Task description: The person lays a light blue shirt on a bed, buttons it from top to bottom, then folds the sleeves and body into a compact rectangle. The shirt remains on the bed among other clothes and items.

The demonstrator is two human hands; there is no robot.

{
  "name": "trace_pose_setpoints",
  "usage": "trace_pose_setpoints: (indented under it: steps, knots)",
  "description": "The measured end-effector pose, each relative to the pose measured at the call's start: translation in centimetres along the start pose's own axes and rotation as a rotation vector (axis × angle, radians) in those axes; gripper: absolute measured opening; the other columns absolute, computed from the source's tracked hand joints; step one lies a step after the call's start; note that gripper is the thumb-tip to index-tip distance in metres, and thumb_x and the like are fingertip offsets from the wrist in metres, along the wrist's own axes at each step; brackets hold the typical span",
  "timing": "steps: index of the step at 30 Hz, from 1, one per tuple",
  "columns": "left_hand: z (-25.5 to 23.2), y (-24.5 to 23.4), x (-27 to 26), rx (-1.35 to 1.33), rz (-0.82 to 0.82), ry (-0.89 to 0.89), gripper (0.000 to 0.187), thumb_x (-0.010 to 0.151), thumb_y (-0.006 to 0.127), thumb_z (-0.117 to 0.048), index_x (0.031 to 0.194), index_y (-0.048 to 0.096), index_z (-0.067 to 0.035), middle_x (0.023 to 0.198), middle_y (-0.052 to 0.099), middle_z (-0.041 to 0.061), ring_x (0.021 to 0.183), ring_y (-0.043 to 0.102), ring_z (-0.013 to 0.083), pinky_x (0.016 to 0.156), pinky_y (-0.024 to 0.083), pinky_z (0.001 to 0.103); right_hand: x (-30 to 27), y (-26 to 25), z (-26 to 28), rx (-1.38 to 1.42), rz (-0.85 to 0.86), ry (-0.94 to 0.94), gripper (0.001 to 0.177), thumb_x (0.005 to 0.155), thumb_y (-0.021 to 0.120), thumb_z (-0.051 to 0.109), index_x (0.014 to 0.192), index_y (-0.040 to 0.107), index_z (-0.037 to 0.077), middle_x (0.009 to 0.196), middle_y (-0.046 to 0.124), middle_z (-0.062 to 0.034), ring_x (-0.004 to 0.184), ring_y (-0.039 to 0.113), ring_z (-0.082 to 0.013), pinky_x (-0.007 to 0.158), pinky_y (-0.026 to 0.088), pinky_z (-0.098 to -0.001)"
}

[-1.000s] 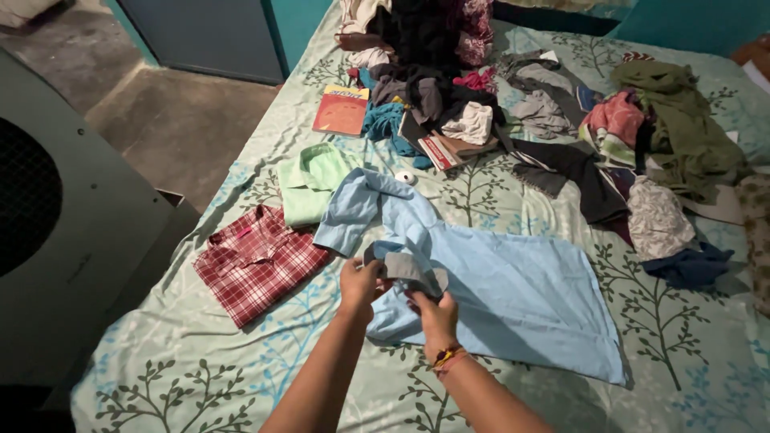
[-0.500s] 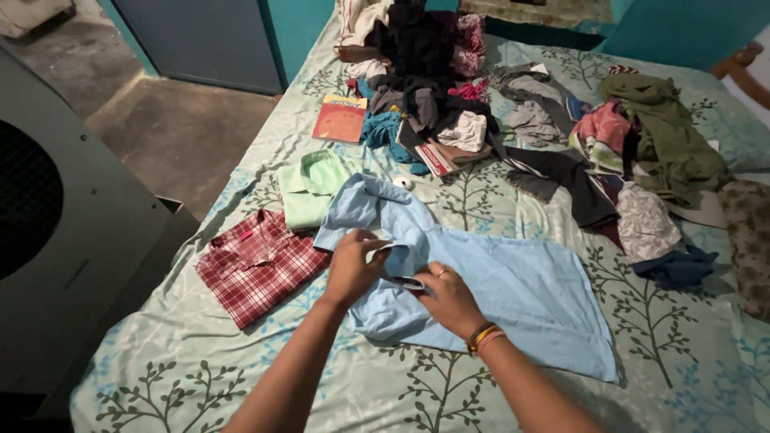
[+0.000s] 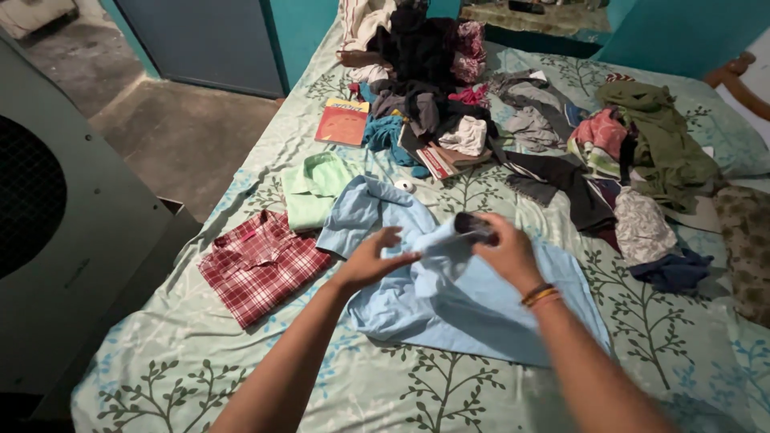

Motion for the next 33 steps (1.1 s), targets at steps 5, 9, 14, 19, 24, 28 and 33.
trace_pose_setpoints:
  steps: [5, 9, 14, 19, 24, 28, 33]
  knots:
    - [8.6, 1.2, -1.2, 0.165, -0.056, -0.173, 0.107, 0.059, 0.092, -0.054, 0.144, 0.049, -0.003, 0.134, 0.065, 0.019, 0.126, 0.063, 0.0295, 0.105, 0.050, 0.039, 4.0, -6.4, -8.8, -0.094, 0.000, -0.022, 0.035, 0.076, 0.080, 0.011, 0.109, 0.072, 0.007, 0.091, 0.075, -0.0093, 0.080, 0.070, -0.0176, 0.073, 0.054, -0.0328]
    - [16.6, 3.7, -2.6, 0.245, -0.046, -0.236, 0.108, 0.056, 0.095, -0.050, 0.143, 0.049, -0.005, 0.132, 0.065, 0.019, 0.124, 0.064, 0.0321, 0.105, 0.050, 0.039, 5.5, -9.4, -12.5, 0.047, 0.071, 0.049, 0.032, 0.080, 0.076, 0.004, 0.112, 0.072, 0.003, 0.092, 0.071, -0.0098, 0.081, 0.063, -0.0157, 0.070, 0.051, -0.0331]
    - [22.1, 7.4, -4.3, 0.590, 0.053, -0.363, 0.119, 0.055, 0.098, -0.042, 0.151, 0.036, -0.009, 0.143, 0.054, 0.016, 0.132, 0.053, 0.0355, 0.104, 0.048, 0.045, 4.5, -14.7, -8.6, 0.241, 0.109, 0.069, 0.019, 0.092, 0.061, -0.003, 0.107, 0.070, 0.002, 0.118, 0.074, -0.0106, 0.105, 0.069, -0.0168, 0.092, 0.055, -0.0304]
    - [25.0, 10.4, -3.7, 0.748, 0.086, -0.404, 0.126, 0.056, 0.098, -0.042, 0.155, 0.026, -0.010, 0.142, 0.050, 0.013, 0.131, 0.050, 0.0336, 0.106, 0.044, 0.047, 0.3, -19.1, -12.3, 0.382, 0.201, 0.100, 0.018, 0.093, 0.053, -0.003, 0.101, 0.069, 0.004, 0.142, 0.065, -0.0164, 0.125, 0.064, -0.0247, 0.104, 0.050, -0.0356]
    - [26.1, 11.5, -2.7, 0.812, -0.021, -0.359, 0.115, 0.057, 0.096, -0.036, 0.152, 0.035, -0.011, 0.128, 0.056, 0.013, 0.123, 0.055, 0.0333, 0.102, 0.046, 0.048, -7.5, -23.5, -23.2, 0.467, 0.233, 0.467, 0.016, 0.101, 0.051, 0.011, 0.099, 0.065, 0.003, 0.139, 0.068, -0.0163, 0.119, 0.067, -0.0265, 0.095, 0.052, -0.0390]
    - [28.4, 12.4, -1.4, 0.890, 0.005, -0.407, 0.065, 0.069, 0.087, -0.036, 0.122, 0.057, -0.012, 0.117, 0.063, 0.011, 0.116, 0.061, 0.0335, 0.093, 0.050, 0.050, -13.8, -26.2, -34.2, 0.182, 0.221, 0.736, 0.019, 0.104, 0.047, 0.011, 0.110, 0.064, 0.004, 0.092, 0.056, -0.0120, 0.077, 0.049, -0.0226, 0.067, 0.044, -0.0408]
    - [30.9, 12.4, -1.8, 0.864, 0.008, -0.365, 0.040, 0.072, 0.082, -0.030, 0.102, 0.064, -0.012, 0.108, 0.067, 0.012, 0.105, 0.067, 0.0355, 0.086, 0.054, 0.050, -17.4, -22.7, -35.8, 0.031, 0.350, 0.854, 0.031, 0.085, 0.048, -0.005, 0.106, 0.069, 0.004, 0.072, 0.055, -0.0075, 0.058, 0.045, -0.0173, 0.053, 0.035, -0.0359]
Point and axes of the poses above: each hand's wrist, its own x-axis towards the middle knuckle, its own y-axis out of the palm, z = x × y, the point moved 3 cm from there along x, towards the middle knuckle
